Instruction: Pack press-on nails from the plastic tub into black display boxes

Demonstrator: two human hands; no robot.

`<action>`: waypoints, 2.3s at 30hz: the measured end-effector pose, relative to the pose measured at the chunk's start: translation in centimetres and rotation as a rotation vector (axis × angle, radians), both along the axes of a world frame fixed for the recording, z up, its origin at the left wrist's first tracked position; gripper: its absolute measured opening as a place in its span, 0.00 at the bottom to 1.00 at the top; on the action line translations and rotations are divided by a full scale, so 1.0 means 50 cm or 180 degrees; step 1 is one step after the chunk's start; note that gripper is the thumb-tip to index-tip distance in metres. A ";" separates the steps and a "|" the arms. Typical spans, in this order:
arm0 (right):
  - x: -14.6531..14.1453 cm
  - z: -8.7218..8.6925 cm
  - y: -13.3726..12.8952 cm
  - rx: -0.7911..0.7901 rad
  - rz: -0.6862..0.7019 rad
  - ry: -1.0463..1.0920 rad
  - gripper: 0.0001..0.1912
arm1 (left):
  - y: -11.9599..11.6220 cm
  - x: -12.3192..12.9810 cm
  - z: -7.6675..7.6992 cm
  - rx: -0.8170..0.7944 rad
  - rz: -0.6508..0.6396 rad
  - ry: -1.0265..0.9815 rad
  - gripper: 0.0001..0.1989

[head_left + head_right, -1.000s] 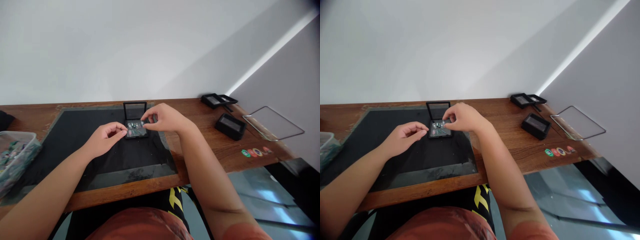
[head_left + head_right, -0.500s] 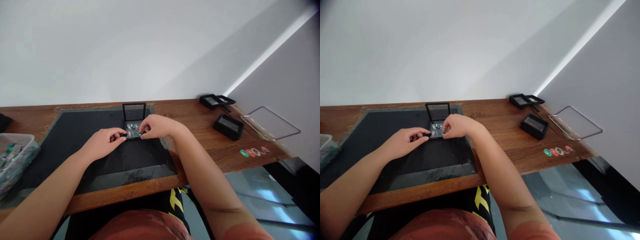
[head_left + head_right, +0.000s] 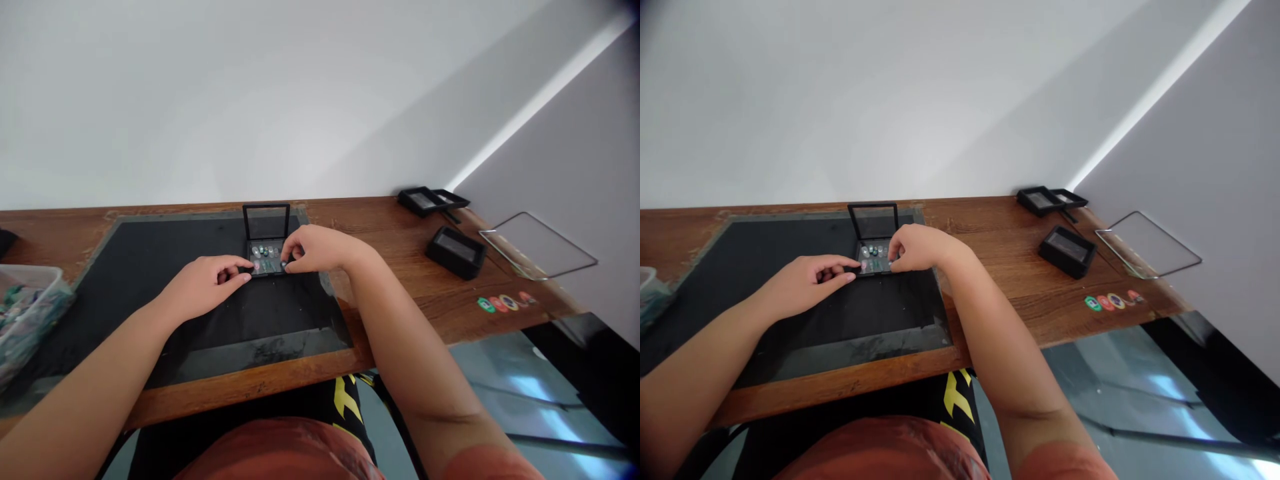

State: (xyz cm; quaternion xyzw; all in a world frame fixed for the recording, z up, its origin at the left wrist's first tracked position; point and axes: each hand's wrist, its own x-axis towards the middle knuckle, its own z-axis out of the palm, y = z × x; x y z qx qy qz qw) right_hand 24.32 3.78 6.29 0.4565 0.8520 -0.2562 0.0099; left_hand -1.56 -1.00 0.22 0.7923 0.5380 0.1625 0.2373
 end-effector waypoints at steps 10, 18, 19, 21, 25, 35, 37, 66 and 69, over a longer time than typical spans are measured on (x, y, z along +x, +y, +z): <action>-0.007 -0.001 -0.003 0.0204 -0.0075 -0.0161 0.15 | 0.001 0.003 0.002 -0.0045 0.0099 0.0086 0.21; -0.010 -0.004 -0.002 0.0266 -0.0073 -0.0191 0.16 | -0.001 0.017 0.001 0.0683 0.0272 0.0220 0.20; -0.010 -0.004 -0.002 0.0271 -0.0088 -0.0193 0.16 | -0.002 0.018 0.003 0.0776 0.0310 0.0215 0.20; -0.008 -0.004 -0.001 0.0279 -0.0117 -0.0199 0.16 | -0.003 0.019 0.005 0.0864 0.0381 0.0188 0.19; -0.006 -0.002 -0.001 0.0301 -0.0164 -0.0245 0.16 | -0.002 0.020 0.003 0.0902 0.0365 0.0172 0.19; -0.012 -0.011 0.000 0.0343 -0.0159 -0.0172 0.13 | -0.002 0.026 -0.007 0.0811 0.0174 0.0123 0.15; -0.012 -0.012 0.000 0.0325 -0.0179 -0.0173 0.13 | -0.001 0.028 -0.008 0.0748 0.0139 0.0088 0.15; -0.015 -0.015 0.001 0.0145 -0.0032 0.0028 0.12 | 0.002 0.031 -0.010 0.0393 0.0158 -0.0209 0.14; -0.016 -0.015 -0.001 0.0175 0.0008 -0.0058 0.11 | -0.001 0.034 -0.005 0.0274 0.0126 -0.0254 0.15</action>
